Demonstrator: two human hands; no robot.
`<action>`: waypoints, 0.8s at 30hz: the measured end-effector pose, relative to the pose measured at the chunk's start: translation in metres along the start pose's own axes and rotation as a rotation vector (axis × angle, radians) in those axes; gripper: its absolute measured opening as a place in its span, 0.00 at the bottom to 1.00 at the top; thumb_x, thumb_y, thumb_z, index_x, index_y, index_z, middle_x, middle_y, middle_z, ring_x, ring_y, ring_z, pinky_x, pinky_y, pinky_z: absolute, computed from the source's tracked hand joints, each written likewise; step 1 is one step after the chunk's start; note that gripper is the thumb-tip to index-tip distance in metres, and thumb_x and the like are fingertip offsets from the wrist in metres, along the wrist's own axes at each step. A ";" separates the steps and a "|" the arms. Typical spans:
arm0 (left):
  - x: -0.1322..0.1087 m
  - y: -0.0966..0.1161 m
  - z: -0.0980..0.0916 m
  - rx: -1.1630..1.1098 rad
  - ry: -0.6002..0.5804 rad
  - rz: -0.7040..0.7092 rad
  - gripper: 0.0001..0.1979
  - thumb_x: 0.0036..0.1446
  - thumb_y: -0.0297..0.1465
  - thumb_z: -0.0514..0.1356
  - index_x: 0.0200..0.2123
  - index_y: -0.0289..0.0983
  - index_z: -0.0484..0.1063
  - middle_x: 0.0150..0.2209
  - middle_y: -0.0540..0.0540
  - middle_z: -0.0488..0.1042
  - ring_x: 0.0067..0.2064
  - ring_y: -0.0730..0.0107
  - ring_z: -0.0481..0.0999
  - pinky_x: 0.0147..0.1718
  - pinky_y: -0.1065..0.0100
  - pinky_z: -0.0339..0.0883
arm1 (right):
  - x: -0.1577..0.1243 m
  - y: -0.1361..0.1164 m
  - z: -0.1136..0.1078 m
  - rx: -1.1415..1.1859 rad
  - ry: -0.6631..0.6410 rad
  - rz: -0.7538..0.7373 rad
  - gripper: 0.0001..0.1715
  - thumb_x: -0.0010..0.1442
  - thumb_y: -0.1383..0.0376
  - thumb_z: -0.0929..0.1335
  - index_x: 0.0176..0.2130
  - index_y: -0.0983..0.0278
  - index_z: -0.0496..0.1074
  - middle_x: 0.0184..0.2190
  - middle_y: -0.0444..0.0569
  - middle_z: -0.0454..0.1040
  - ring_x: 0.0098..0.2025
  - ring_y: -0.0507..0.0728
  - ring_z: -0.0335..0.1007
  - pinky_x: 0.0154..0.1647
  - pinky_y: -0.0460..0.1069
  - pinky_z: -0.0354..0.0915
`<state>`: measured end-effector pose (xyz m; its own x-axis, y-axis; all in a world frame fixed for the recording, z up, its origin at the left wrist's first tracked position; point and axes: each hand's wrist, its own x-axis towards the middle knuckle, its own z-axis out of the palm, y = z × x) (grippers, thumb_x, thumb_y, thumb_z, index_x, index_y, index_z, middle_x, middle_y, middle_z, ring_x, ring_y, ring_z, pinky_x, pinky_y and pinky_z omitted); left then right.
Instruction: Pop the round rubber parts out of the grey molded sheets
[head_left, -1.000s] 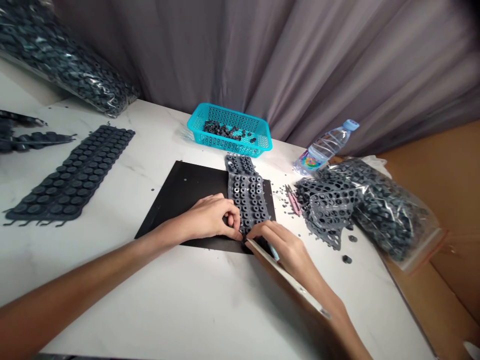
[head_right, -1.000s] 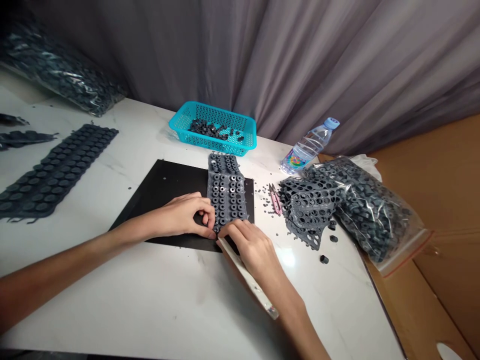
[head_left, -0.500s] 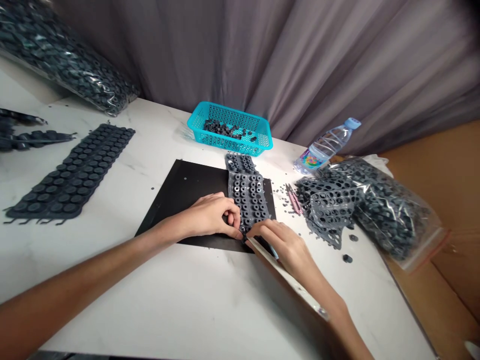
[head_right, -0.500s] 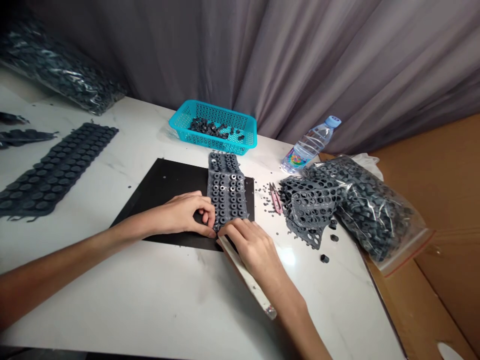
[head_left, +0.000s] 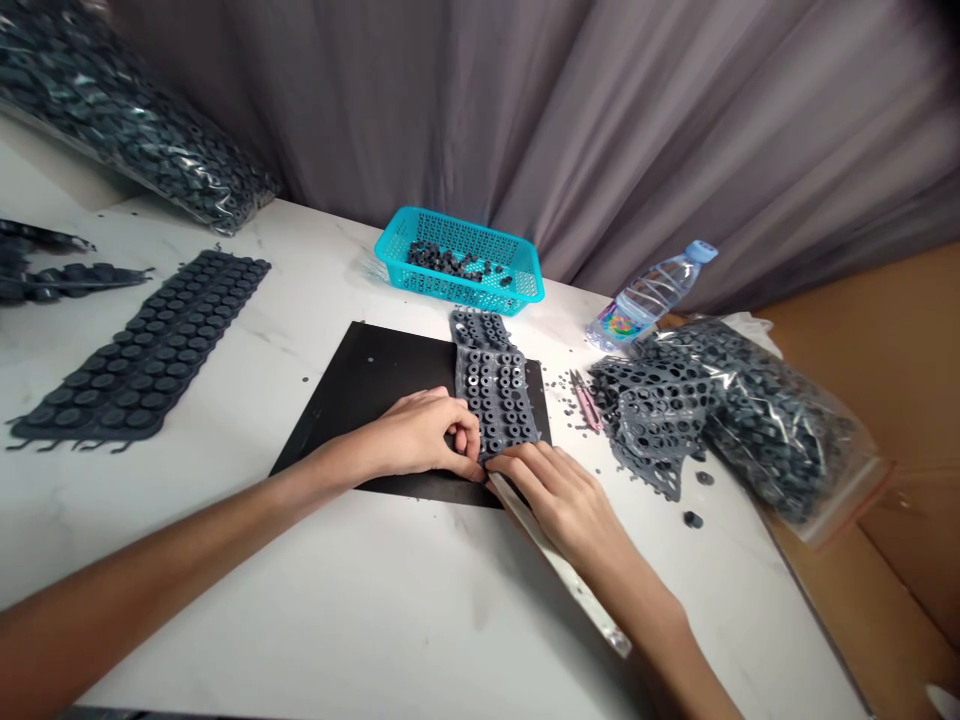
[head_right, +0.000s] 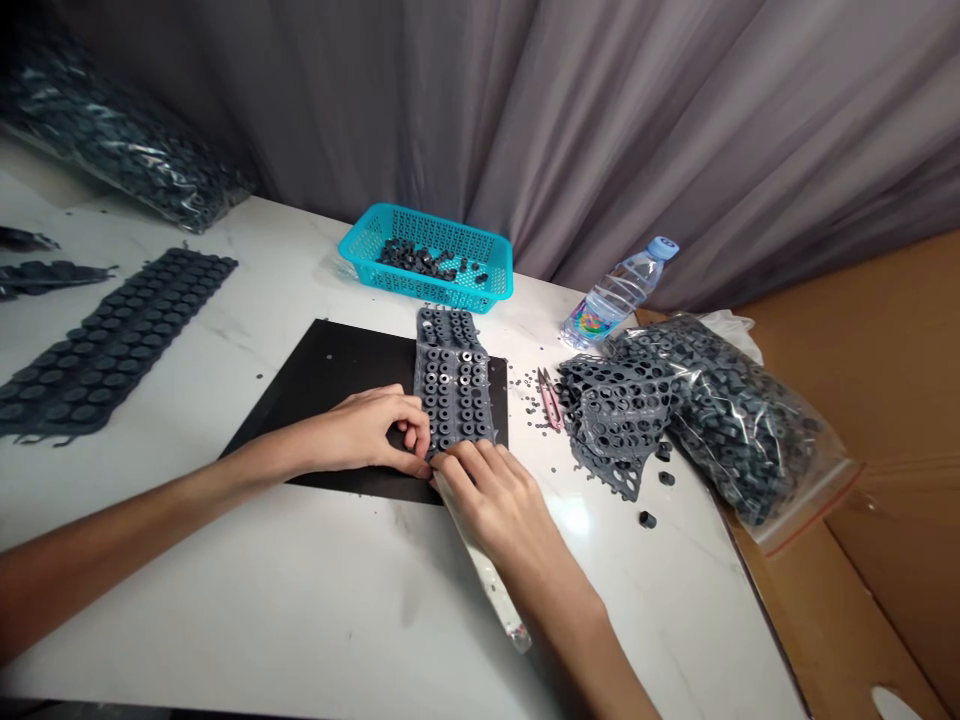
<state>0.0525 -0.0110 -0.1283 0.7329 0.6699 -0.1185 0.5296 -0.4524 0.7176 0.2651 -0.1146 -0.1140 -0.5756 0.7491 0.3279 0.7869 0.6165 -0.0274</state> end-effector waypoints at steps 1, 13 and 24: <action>0.000 0.000 0.000 -0.002 -0.001 0.000 0.12 0.49 0.46 0.71 0.31 0.46 0.79 0.34 0.56 0.76 0.43 0.66 0.70 0.38 0.69 0.57 | 0.000 0.000 0.000 0.001 -0.005 -0.001 0.11 0.75 0.66 0.61 0.47 0.63 0.72 0.38 0.50 0.77 0.39 0.56 0.73 0.40 0.51 0.66; -0.002 0.003 -0.001 -0.005 -0.010 -0.016 0.12 0.50 0.46 0.71 0.30 0.46 0.79 0.34 0.56 0.76 0.43 0.67 0.69 0.38 0.69 0.57 | -0.003 -0.001 0.002 -0.023 0.001 -0.069 0.11 0.73 0.69 0.62 0.51 0.66 0.73 0.41 0.53 0.77 0.39 0.58 0.73 0.39 0.53 0.69; -0.001 0.002 -0.001 0.004 -0.012 -0.022 0.12 0.50 0.47 0.70 0.30 0.46 0.78 0.34 0.56 0.76 0.43 0.66 0.69 0.38 0.68 0.57 | -0.009 0.000 0.011 -0.064 -0.072 -0.011 0.14 0.74 0.70 0.60 0.54 0.69 0.69 0.46 0.58 0.75 0.43 0.61 0.74 0.43 0.55 0.70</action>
<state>0.0524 -0.0123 -0.1260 0.7266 0.6722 -0.1425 0.5468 -0.4400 0.7123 0.2677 -0.1192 -0.1270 -0.5968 0.7593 0.2593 0.7918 0.6097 0.0368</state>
